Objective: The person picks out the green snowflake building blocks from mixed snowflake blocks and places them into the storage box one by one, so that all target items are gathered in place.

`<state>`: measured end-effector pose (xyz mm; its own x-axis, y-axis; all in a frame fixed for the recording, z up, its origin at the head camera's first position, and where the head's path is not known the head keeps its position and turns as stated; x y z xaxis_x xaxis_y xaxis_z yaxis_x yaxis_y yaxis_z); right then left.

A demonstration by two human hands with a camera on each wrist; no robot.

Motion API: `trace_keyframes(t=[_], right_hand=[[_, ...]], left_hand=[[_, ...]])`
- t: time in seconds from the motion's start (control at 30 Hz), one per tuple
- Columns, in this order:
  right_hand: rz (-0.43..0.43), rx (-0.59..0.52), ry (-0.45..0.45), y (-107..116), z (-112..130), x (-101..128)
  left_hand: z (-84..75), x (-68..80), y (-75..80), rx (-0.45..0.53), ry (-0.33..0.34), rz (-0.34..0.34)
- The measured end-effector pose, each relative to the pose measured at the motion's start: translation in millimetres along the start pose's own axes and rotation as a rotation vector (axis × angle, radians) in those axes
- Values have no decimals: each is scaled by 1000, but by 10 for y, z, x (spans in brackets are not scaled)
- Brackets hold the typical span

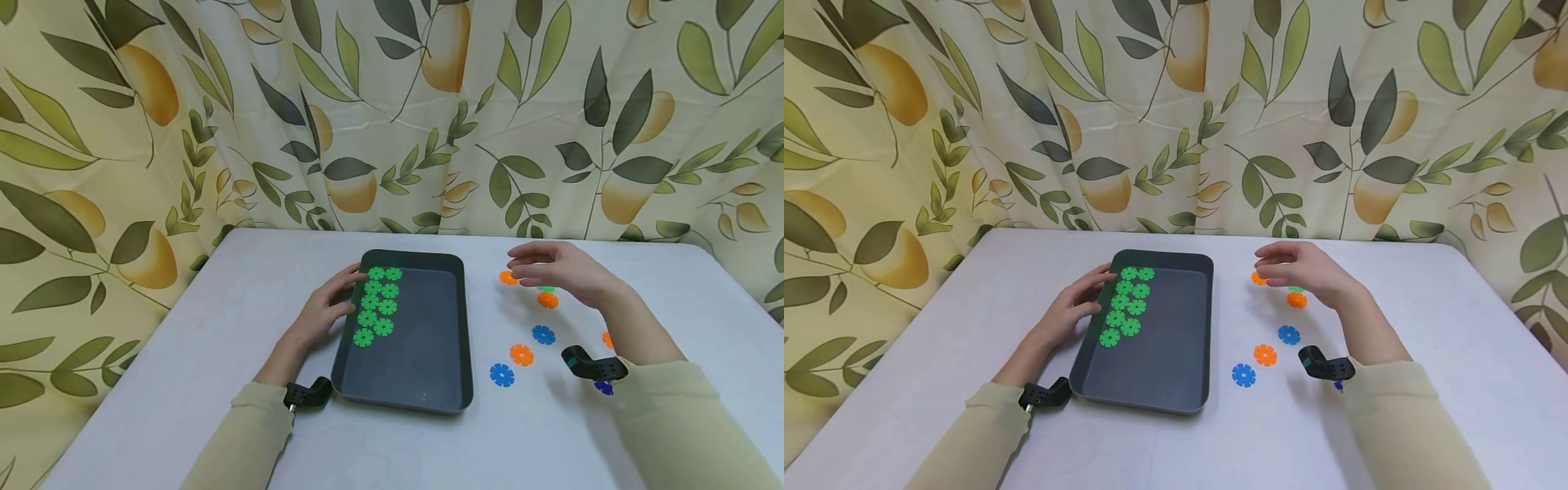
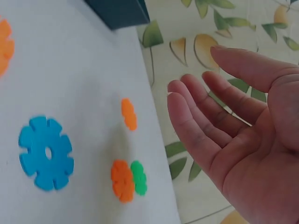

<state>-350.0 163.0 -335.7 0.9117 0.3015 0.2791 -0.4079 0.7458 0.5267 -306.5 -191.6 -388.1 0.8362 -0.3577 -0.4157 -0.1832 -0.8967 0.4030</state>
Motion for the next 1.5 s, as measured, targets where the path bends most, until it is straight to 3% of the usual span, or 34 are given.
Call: trace_keyframes(t=[0.37,0.9,1.5], right_hand=[[-17,25,-33,239,-367,-113],[-6,137,-63,355,-664,-212],[-26,242,-67,372,-737,-313]], left_hand=[[36,16,6,21,8,-8],[39,11,-7,29,12,-5],[17,-11,17,15,-24,-1]])
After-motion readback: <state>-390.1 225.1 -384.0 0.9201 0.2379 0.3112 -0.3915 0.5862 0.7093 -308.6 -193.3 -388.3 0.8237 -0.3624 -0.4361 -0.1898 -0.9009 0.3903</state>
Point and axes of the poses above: each hand's wrist, its own x-axis away from the middle knuckle, its own y-axis out of the back of the hand, z = x × y, the point moved 10 cm from there along -x, towards the middle knuckle, and after that the axes turned 9 degrees about -y, right-handed, at the moved point
